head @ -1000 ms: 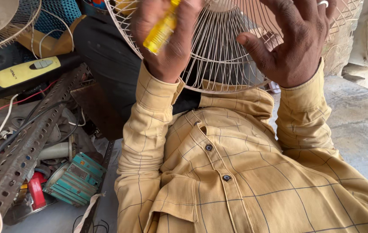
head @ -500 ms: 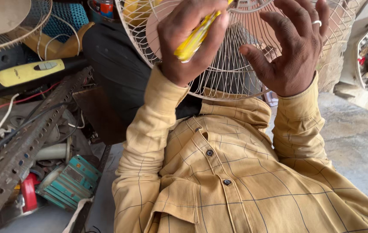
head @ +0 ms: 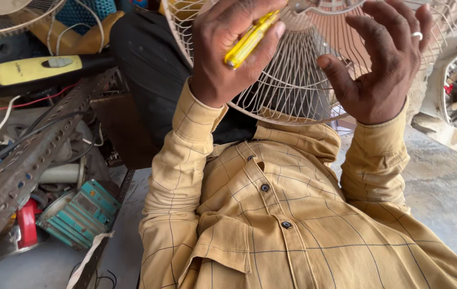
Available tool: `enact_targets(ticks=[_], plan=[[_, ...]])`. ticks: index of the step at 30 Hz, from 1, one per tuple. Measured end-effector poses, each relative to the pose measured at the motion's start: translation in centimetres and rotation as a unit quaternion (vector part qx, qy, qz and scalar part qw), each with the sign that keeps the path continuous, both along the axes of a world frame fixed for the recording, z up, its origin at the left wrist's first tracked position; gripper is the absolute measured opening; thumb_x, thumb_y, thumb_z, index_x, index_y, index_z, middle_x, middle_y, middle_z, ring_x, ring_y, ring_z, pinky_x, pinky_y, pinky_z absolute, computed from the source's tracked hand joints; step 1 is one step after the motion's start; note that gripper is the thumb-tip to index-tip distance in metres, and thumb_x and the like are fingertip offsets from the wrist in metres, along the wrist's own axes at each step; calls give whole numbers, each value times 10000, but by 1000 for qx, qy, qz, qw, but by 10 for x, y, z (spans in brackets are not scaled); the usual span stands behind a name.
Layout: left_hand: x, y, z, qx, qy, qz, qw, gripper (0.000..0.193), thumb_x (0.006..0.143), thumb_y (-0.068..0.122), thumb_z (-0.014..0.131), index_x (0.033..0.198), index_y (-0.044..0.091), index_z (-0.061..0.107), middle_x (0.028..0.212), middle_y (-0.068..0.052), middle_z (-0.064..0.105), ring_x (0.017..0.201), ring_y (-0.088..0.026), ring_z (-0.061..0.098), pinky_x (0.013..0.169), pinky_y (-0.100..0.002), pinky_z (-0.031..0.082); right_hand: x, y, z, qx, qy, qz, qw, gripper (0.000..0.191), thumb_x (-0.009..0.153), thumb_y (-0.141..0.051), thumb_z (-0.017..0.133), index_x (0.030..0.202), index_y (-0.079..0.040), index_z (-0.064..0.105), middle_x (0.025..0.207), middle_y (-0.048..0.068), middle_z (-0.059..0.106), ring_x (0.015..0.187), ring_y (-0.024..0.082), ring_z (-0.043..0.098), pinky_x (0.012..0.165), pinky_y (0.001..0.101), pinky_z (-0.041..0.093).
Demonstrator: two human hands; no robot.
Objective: The person uses a yellow screwdriver to adjust the internal components of a disassembled electric fan. They repeatedly insert the screwdriver into the central hub and turn it while holding the fan casing with their other hand.
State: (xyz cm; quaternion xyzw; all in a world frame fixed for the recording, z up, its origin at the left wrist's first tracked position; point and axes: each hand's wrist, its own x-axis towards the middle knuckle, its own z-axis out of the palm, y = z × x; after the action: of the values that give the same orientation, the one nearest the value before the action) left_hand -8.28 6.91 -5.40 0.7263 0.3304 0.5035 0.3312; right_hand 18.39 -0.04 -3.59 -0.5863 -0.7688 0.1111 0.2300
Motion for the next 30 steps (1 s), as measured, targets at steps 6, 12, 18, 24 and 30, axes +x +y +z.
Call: enact_targets(ticks=[6, 12, 18, 24, 30], plan=[[14, 3, -11, 9, 20, 95, 995, 64, 946, 85, 708, 996, 101, 671, 879, -26, 683, 724, -136, 642, 606, -266, 559, 0, 2, -3, 18, -14, 9, 1000, 599, 1063, -589, 736, 1333, -55, 700, 1411, 194, 649, 1400, 399, 542, 1221, 596, 217], [14, 1, -14, 83, -1, 97, 992, 52, 1018, 82, 676, 1035, 66, 630, 929, -61, 657, 773, -157, 643, 661, -304, 559, 2, 1, -5, 10, -17, 11, 1000, 587, 1054, -567, 711, 1352, -62, 690, 1407, 194, 644, 1408, 401, 539, 1226, 607, 220], [14, 5, -22, 47, -16, 91, 995, 55, 1001, 128, 687, 1025, 83, 667, 921, -26, 702, 721, -129, 668, 652, -265, 558, 0, 1, -6, 15, -21, 8, 1000, 570, 1078, -567, 743, 1351, -70, 691, 1404, 185, 646, 1417, 396, 538, 1241, 604, 214], [10, 5, -23, 43, -8, 35, 998, 80, 1043, 127, 708, 1116, 96, 694, 993, -18, 734, 810, -130, 714, 713, -270, 595, 1, 0, -4, 21, -12, 21, 999, 556, 1074, -531, 735, 1343, -47, 681, 1397, 200, 641, 1396, 401, 538, 1213, 608, 238], [13, 6, -23, 38, 8, 20, 999, 64, 1006, 124, 728, 1062, 110, 702, 922, -11, 726, 748, -128, 688, 689, -283, 569, 1, 3, -4, 49, -11, 37, 998, 542, 1068, -500, 747, 1348, -41, 675, 1426, 200, 630, 1400, 402, 526, 1207, 601, 251]])
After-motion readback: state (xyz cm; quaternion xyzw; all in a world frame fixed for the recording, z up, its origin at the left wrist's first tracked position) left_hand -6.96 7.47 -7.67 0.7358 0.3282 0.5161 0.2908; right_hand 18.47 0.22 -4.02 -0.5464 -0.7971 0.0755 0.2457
